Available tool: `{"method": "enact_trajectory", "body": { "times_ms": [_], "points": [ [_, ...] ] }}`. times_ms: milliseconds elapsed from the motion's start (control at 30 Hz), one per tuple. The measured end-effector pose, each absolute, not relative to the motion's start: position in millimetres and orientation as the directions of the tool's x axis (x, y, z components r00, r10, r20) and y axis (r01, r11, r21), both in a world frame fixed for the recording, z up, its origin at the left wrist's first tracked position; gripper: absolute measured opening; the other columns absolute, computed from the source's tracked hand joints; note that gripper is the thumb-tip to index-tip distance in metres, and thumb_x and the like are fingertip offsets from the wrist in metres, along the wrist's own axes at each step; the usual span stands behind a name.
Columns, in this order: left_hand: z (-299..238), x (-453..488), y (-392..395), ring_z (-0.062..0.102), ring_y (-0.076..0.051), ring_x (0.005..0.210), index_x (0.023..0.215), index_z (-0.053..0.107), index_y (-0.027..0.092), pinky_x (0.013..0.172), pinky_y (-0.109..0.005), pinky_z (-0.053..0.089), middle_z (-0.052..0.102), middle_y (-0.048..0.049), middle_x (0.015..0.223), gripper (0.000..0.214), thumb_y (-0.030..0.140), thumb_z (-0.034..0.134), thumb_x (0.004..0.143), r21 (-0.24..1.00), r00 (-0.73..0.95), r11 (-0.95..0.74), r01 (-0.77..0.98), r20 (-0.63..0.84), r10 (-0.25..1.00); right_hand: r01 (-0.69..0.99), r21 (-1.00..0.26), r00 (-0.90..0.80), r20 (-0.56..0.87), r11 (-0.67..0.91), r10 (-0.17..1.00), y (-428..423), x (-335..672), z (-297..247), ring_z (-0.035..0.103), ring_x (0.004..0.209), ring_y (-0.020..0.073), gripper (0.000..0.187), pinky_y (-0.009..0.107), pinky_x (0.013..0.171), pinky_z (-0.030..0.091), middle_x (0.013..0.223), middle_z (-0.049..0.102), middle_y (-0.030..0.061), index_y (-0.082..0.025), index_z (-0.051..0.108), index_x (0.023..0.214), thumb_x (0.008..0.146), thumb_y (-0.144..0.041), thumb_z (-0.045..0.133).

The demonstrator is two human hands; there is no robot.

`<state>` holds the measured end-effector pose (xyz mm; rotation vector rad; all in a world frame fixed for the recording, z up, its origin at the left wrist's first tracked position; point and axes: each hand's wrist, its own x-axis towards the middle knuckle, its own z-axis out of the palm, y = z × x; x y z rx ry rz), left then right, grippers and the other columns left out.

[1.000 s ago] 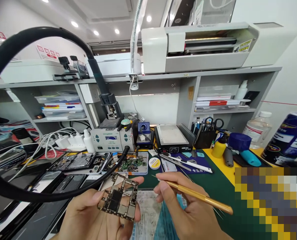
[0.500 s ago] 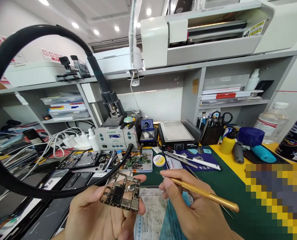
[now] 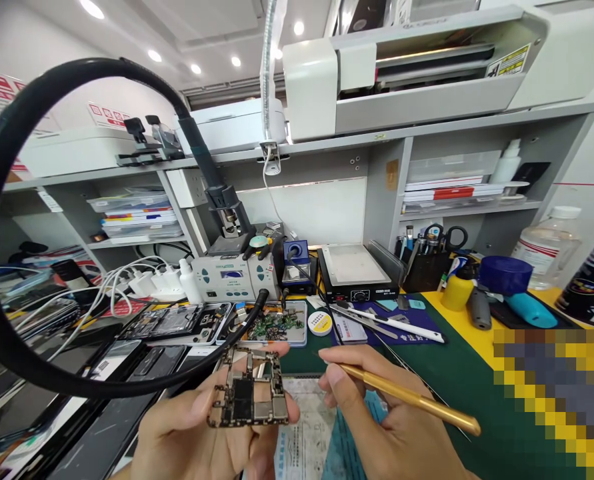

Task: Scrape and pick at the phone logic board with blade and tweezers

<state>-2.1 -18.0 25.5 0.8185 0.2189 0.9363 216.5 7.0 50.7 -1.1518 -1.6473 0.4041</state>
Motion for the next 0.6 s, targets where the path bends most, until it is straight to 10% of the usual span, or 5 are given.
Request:
{"method": "enact_trajectory", "body": {
  "times_ms": [600],
  "points": [
    [24, 3, -31, 0.078, -0.02, 0.082, 0.15, 0.046, 0.027, 0.079, -0.035, 0.063, 0.07, -0.0145, 0.137, 0.083, 0.027, 0.092, 0.081, 0.852, 0.427, 0.098, -0.515, 0.155, 0.891, 0.333, -0.877, -0.061, 0.347, 0.347, 0.936, -8, 227, 40, 0.07, 0.071, 0.0182, 0.029, 0.028, 0.058, 0.054, 0.079, 0.075, -0.0022, -0.032, 0.077, 0.105, 0.102, -0.054, 0.058]
  ]
}}
